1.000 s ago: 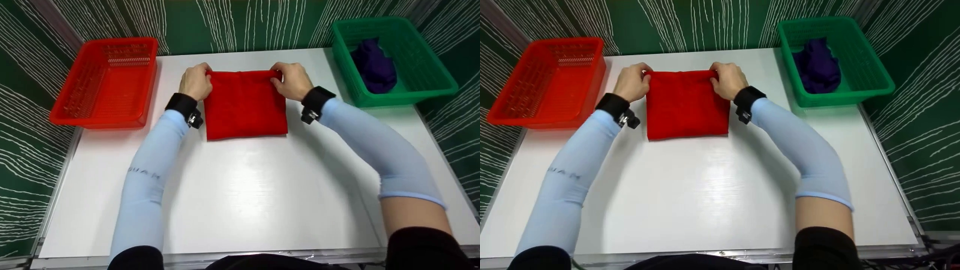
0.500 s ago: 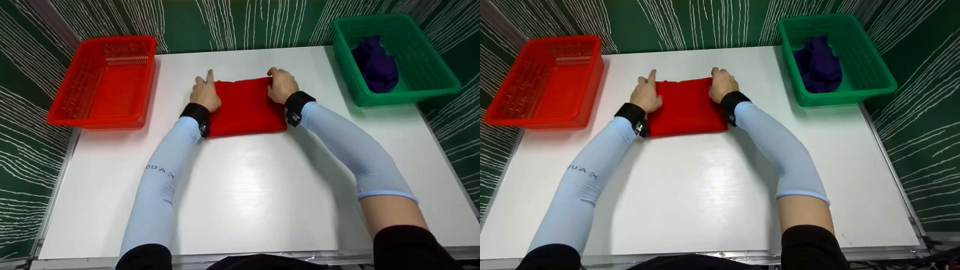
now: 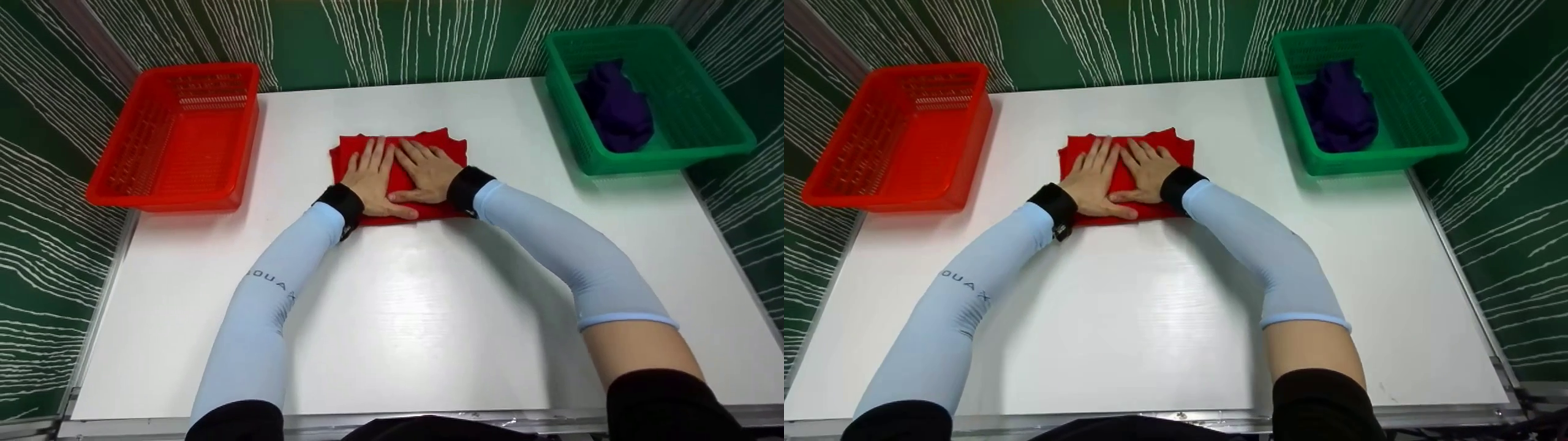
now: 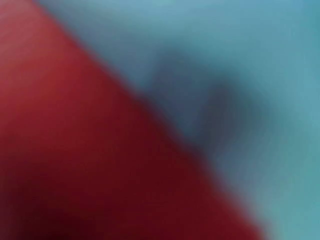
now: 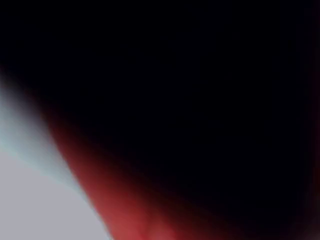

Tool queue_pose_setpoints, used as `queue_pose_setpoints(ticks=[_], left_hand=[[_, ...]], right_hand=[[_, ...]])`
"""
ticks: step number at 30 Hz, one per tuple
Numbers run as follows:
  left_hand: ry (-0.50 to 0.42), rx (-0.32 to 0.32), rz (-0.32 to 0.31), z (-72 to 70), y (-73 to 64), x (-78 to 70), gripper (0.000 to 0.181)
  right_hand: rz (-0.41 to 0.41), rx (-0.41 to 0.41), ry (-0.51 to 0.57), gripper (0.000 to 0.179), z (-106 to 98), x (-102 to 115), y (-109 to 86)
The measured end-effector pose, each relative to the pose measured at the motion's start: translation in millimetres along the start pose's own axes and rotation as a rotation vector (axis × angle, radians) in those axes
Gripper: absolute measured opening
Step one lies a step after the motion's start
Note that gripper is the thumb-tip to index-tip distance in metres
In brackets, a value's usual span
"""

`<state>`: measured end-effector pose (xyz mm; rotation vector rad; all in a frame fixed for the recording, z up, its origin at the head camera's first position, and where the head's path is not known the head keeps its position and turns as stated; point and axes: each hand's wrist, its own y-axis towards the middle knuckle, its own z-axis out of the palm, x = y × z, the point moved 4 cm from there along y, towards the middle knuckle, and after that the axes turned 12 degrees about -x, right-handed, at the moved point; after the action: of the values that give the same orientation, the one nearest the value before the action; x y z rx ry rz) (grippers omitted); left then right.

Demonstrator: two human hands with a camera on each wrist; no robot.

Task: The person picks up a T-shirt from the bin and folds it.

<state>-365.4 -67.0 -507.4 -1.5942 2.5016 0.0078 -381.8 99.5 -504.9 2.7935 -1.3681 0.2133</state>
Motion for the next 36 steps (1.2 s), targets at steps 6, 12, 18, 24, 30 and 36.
queue_pose_setpoints(ticks=[6,12,18,24,30,36], left_hand=[[-0.025,0.098,-0.049,-0.8,-5.2,16.3,0.151],[-0.036,0.149,-0.125,2.9,-8.3,37.9,0.158],[-0.009,0.184,-0.127,-5.5,-20.6,48.8,0.17],[0.042,0.21,-0.125,-10.9,-36.6,53.5,0.166],[0.045,0.204,-0.133,-16.1,-49.4,52.6,0.158],[0.032,0.179,-0.138,-18.9,-58.5,51.6,0.152]], right_hand=[[0.079,0.039,0.005,0.118,9,-14,-5.5],[0.141,0.055,0.022,0.124,15,-37,-17.5],[0.168,0.037,0.054,0.134,17,-55,-29.7],[0.18,0.048,0.074,0.138,16,-71,-45.6],[0.214,0.076,0.058,0.139,16,-93,-71.3],[0.197,0.076,0.07,0.13,11,-101,-89.5]])
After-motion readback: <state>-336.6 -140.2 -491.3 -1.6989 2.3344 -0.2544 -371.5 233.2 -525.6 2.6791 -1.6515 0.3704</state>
